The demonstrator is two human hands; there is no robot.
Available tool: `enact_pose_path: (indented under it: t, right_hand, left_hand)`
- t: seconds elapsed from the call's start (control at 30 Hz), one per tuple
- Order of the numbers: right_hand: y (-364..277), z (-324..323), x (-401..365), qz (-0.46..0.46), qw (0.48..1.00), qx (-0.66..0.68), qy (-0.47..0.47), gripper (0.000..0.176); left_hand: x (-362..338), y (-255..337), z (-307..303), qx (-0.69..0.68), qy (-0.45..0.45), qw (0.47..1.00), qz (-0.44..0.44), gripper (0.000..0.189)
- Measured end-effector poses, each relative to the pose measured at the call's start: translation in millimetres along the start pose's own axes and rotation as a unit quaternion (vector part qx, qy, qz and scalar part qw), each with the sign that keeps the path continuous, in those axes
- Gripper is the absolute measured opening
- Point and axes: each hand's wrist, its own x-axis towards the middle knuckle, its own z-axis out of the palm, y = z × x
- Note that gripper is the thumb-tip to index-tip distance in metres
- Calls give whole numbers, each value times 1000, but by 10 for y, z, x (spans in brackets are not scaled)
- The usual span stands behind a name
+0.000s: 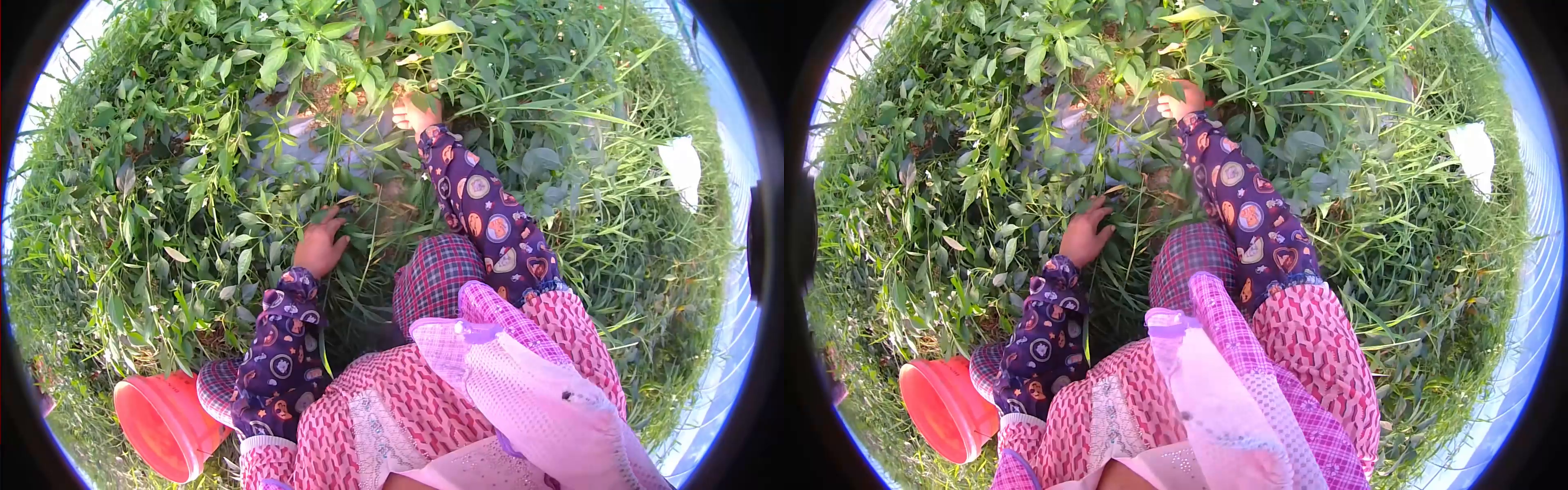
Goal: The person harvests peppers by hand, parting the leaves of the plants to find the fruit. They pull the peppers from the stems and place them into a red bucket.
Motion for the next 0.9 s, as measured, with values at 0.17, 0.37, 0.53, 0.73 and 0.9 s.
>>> enact_pose_path:
  t: [0.17, 0.37, 0.53, 0.73, 0.9]
  right_hand:
    - [326, -572, 1261, 27, 936, -102, -335, 21]
    - [-81, 271, 88, -239, 908, -340, -57, 30]
    - [-296, 479, -280, -297, 748, -588, 85, 27]
    - [-2, 275, 36, -258, 905, -335, 48, 19]
    - [-7, -186, 264, 29, 948, -8, -316, 23]
  left_hand:
    - [4, 109, -65, -37, 6, 999, -30, 34]
    - [-32, 156, -134, -45, 8, 999, -24, 31]
    - [4, 205, -139, -66, 32, 997, 1, 29]
    - [75, 334, -216, -185, 69, 977, -77, 24]
    - [166, 251, -146, -360, 96, 918, -132, 18]
